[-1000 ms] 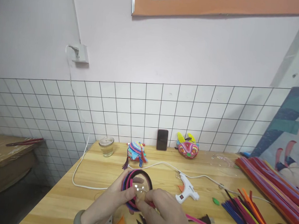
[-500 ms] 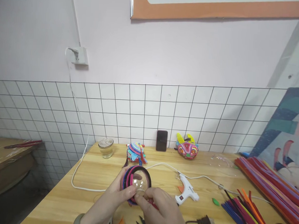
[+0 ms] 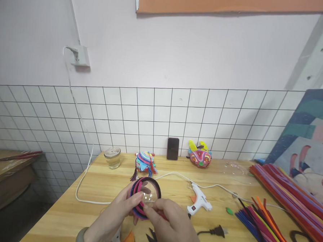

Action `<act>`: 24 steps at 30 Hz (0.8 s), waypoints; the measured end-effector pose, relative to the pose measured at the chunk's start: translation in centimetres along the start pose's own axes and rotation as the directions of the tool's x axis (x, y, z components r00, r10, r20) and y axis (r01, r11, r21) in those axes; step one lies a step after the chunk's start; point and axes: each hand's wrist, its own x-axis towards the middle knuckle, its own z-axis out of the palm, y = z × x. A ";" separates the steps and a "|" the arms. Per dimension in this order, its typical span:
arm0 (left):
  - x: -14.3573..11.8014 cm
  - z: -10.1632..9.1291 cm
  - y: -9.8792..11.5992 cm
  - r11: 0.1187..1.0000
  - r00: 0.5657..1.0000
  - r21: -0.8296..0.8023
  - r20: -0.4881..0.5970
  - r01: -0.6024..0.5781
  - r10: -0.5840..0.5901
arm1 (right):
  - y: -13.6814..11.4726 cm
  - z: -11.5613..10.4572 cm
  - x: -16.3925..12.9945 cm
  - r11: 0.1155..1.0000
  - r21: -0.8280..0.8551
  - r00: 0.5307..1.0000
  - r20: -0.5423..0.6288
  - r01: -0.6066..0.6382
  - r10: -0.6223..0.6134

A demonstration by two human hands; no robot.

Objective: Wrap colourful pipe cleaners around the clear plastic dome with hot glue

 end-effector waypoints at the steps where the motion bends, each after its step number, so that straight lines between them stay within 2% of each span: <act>1: 0.0 0.0 0.0 1.000 1.000 0.007 -0.002 0.012 -0.012 | 0.1 0.1 -0.1 0.999 -0.017 1.000 0.010 -0.029 0.030; 3: 0.0 0.0 -0.1 1.000 1.000 0.014 -0.009 0.023 -0.022 | 0.3 0.3 -0.2 0.996 -0.066 0.998 0.015 -0.054 0.055; 7: 0.1 -0.2 -0.2 0.999 0.999 0.021 0.010 0.047 -0.048 | 0.3 0.3 -0.1 0.987 -0.160 0.999 0.041 0.033 -0.027; 8: 0.1 -0.2 -0.3 0.998 0.998 0.022 0.019 0.052 -0.052 | 0.2 0.3 0.0 0.988 -0.151 0.999 0.046 0.006 0.001; 11: 0.1 -0.4 -0.4 0.999 0.999 0.026 0.022 0.047 -0.048 | -0.5 0.2 0.3 0.980 -0.075 0.981 0.047 -0.183 0.186; 13: 0.0 -0.5 -0.5 0.999 0.999 0.028 0.014 0.040 -0.040 | -0.8 0.3 0.5 0.968 -0.066 0.969 0.043 -0.242 0.245; 15: 0.0 -0.6 -0.5 0.999 1.000 0.022 0.008 0.026 -0.026 | -0.7 0.4 0.6 0.978 -0.125 0.985 0.031 -0.164 0.169; 17: 0.0 -0.7 -0.5 1.000 1.000 0.003 -0.002 -0.019 0.019 | -0.4 0.5 0.6 0.978 -0.209 0.999 0.031 -0.016 0.023; 19: 0.0 -0.9 -0.4 0.995 0.995 -0.014 -0.018 -0.097 0.097 | 0.0 0.5 0.4 0.961 -0.256 0.994 0.037 0.108 -0.102; 21: -0.1 -1.2 0.0 0.984 0.984 -0.015 -0.046 -0.175 0.174 | 0.3 0.6 0.2 0.978 -0.177 0.994 0.033 0.111 -0.107; 24: -0.2 -1.9 0.8 0.969 0.964 0.027 -0.098 -0.247 0.248 | 0.3 0.8 -0.3 0.999 0.014 0.999 0.026 0.029 -0.029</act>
